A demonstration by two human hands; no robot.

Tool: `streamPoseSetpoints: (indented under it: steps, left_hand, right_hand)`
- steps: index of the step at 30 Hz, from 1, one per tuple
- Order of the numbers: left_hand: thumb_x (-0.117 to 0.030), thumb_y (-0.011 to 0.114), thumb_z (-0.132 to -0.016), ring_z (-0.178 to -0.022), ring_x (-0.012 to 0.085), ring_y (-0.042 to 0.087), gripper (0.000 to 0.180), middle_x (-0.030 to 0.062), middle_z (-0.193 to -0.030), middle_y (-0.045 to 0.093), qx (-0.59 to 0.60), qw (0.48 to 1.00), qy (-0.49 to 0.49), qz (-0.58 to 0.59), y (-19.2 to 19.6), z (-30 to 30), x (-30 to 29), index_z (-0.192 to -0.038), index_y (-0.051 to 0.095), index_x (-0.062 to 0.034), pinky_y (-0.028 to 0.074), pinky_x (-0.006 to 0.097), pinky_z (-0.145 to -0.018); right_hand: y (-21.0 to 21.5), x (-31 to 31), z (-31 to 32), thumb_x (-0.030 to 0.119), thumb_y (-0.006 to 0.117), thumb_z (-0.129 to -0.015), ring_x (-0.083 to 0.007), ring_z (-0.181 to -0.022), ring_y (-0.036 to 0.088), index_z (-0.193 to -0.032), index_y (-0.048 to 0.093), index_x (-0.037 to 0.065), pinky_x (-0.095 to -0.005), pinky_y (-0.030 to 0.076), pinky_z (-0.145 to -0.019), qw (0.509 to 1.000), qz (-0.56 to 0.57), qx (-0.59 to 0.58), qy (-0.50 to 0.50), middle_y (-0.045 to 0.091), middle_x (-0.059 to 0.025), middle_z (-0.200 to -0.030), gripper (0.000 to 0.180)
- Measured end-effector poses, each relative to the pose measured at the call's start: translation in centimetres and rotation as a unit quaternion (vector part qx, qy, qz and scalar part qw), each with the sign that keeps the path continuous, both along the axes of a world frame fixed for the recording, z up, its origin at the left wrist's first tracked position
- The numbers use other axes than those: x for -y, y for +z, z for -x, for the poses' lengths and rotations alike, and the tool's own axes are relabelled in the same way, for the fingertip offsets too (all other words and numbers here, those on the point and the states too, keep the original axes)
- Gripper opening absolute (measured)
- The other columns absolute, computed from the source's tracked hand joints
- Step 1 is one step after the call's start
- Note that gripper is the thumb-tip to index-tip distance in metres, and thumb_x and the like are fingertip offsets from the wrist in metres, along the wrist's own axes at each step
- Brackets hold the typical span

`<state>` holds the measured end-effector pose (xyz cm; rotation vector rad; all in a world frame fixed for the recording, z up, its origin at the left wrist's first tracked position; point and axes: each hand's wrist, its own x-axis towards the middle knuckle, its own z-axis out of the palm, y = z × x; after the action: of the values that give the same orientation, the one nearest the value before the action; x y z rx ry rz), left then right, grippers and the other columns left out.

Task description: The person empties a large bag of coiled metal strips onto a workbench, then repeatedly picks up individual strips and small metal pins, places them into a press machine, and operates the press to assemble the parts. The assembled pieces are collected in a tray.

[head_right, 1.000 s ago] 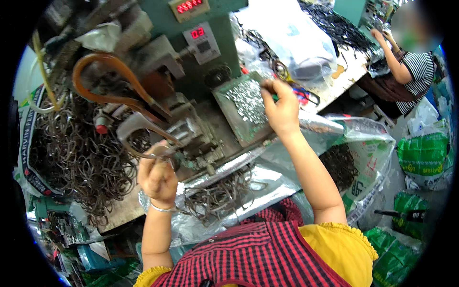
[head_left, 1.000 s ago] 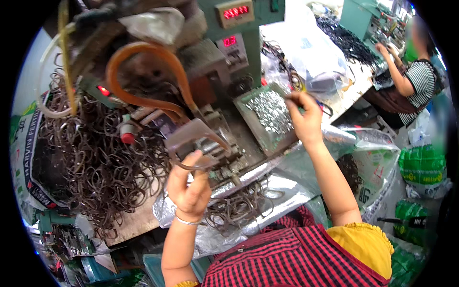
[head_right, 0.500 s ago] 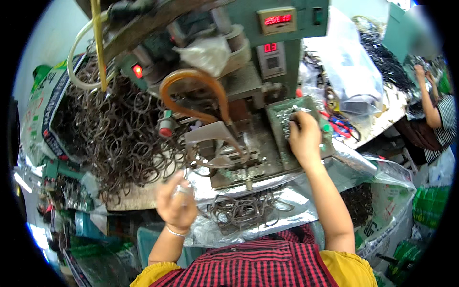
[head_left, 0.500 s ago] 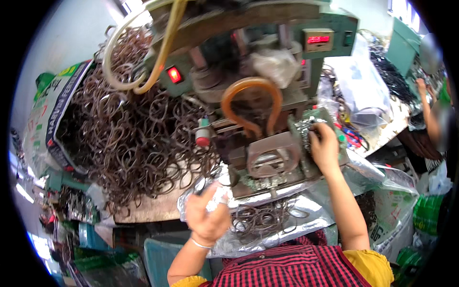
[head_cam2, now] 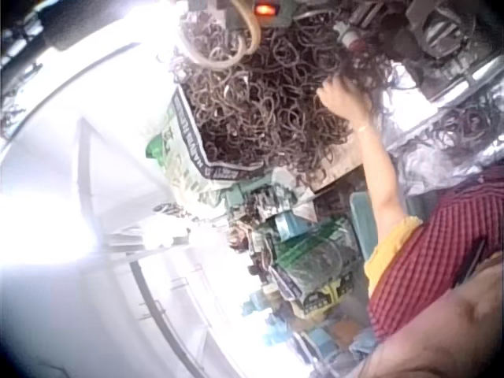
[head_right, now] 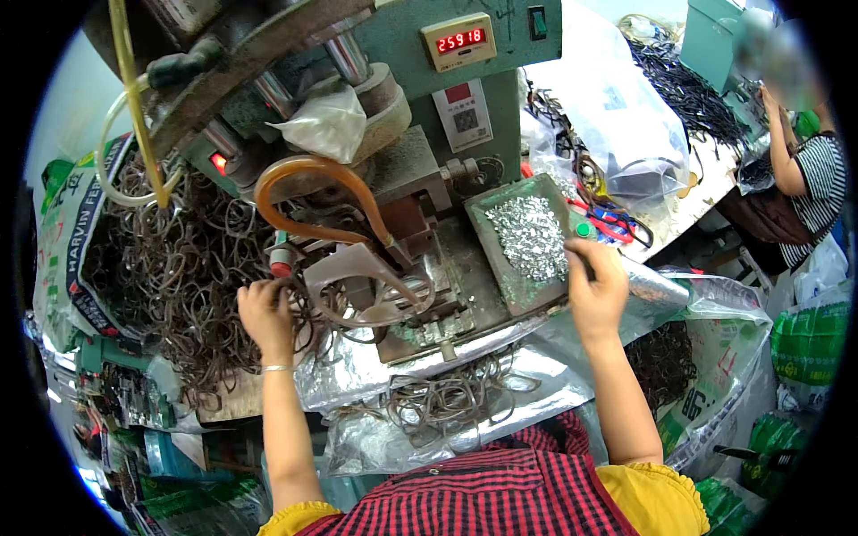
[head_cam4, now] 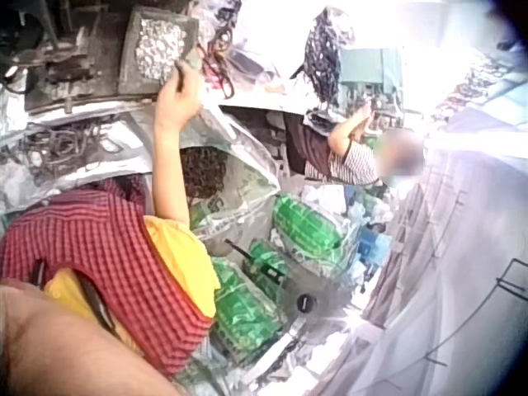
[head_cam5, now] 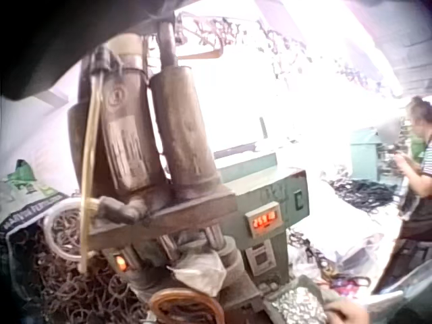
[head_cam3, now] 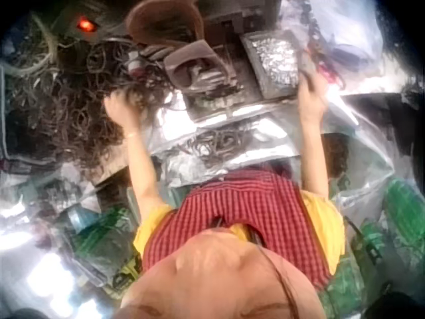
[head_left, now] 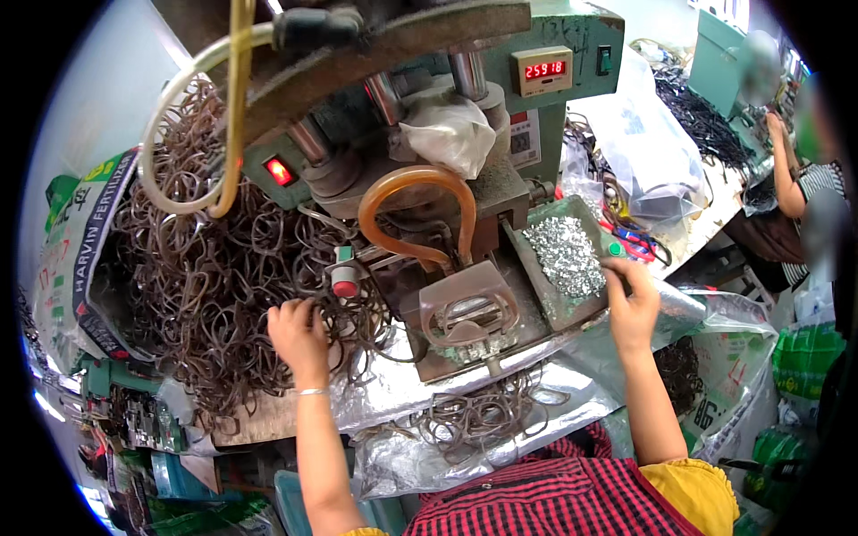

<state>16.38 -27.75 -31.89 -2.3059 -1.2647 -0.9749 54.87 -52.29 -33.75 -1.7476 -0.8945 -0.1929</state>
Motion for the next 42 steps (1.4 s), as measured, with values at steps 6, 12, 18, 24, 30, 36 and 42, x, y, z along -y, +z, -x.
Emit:
streamPoseSetpoints:
  steps: [6,12,18,24,30,36,42]
  left_hand:
    - [-0.011,0.066,-0.095,-0.072,0.007,0.055,0.023,-0.0001,-0.088,0.067,0.299,0.907,-0.09,0.284,2.8,0.0,2.7,-0.112,0.07,0.0048,0.044,0.023,-0.063]
    - [-0.017,0.063,-0.099,-0.076,0.0048,0.049,0.027,-0.0019,-0.088,0.064,0.383,0.829,-0.074,0.401,0.5,-2.2,5.7,-0.111,0.07,0.0051,0.04,0.021,-0.068]
    - [0.0,0.056,-0.098,-0.073,0.0093,0.056,0.028,0.0065,-0.093,0.065,0.508,0.812,-0.186,0.22,1.6,-2.3,9.3,-0.124,0.064,0.0006,0.047,0.022,-0.058]
    - [0.002,0.058,-0.097,-0.084,0.0149,0.064,0.031,0.0157,-0.103,0.07,0.288,0.914,-0.27,-0.096,10.2,-7.9,8.4,-0.128,0.06,0.0018,0.055,0.025,-0.069]
    - [0.006,0.06,-0.092,-0.081,0.0206,0.067,0.028,0.0182,-0.108,0.069,0.281,0.899,-0.328,-0.073,8.8,-9.1,9.2,-0.12,0.063,0.0047,0.056,0.031,-0.075]
    - [0.011,0.069,-0.069,-0.069,0.0231,0.065,0.04,0.0098,-0.089,0.068,0.149,0.91,-0.382,-0.067,6.2,-12.7,11.0,-0.104,0.075,-0.0065,0.052,0.031,-0.057]
    - [0.009,0.069,-0.068,-0.065,0.0223,0.06,0.038,0.0102,-0.09,0.069,0.098,0.894,-0.421,-0.117,5.4,-13.5,10.2,-0.104,0.072,-0.0058,0.048,0.031,-0.053]
  right_hand:
    - [4.9,2.1,2.9,-0.002,0.066,-0.082,-0.0239,-0.084,0.065,-0.093,0.073,0.002,-0.0349,0.049,-0.077,0.984,0.035,-0.055,0.163,0.07,-0.0116,-0.089,0.014]
    - [6.2,-7.9,7.0,0.002,0.071,-0.079,-0.0219,-0.085,0.067,-0.107,0.069,0.001,-0.0332,0.051,-0.079,0.949,-0.124,-0.102,0.272,0.068,-0.0111,-0.093,0.027]
    - [5.9,-7.5,8.7,0.0,0.07,-0.083,-0.011,-0.09,0.063,-0.122,0.057,-0.003,-0.025,0.049,-0.085,0.858,-0.138,-0.377,0.321,0.068,-0.0062,-0.098,0.042]
    - [7.6,-7.3,9.2,-0.002,0.069,-0.082,-0.008,-0.091,0.061,-0.126,0.054,-0.004,-0.0229,0.046,-0.086,0.86,-0.1,-0.372,0.335,0.067,-0.0059,-0.096,0.047]
    - [10.9,-3.6,10.7,-0.002,0.062,-0.085,-0.0182,-0.113,0.061,-0.138,0.046,-0.003,-0.0321,0.044,-0.102,0.809,-0.101,-0.443,0.374,0.064,-0.012,-0.117,0.055]
    - [3.4,-1.4,2.4,0.017,0.076,-0.076,-0.0425,-0.132,0.044,-0.109,0.07,0.006,-0.0473,0.043,-0.104,0.962,0.221,0.161,0.028,0.055,-0.0229,-0.132,0.035]
    - [-1.0,-3.5,-1.0,0.011,0.077,-0.073,-0.0367,-0.119,0.055,-0.083,0.067,0.005,-0.0454,0.048,-0.095,0.972,0.111,0.208,0.006,0.064,-0.0159,-0.113,0.016]
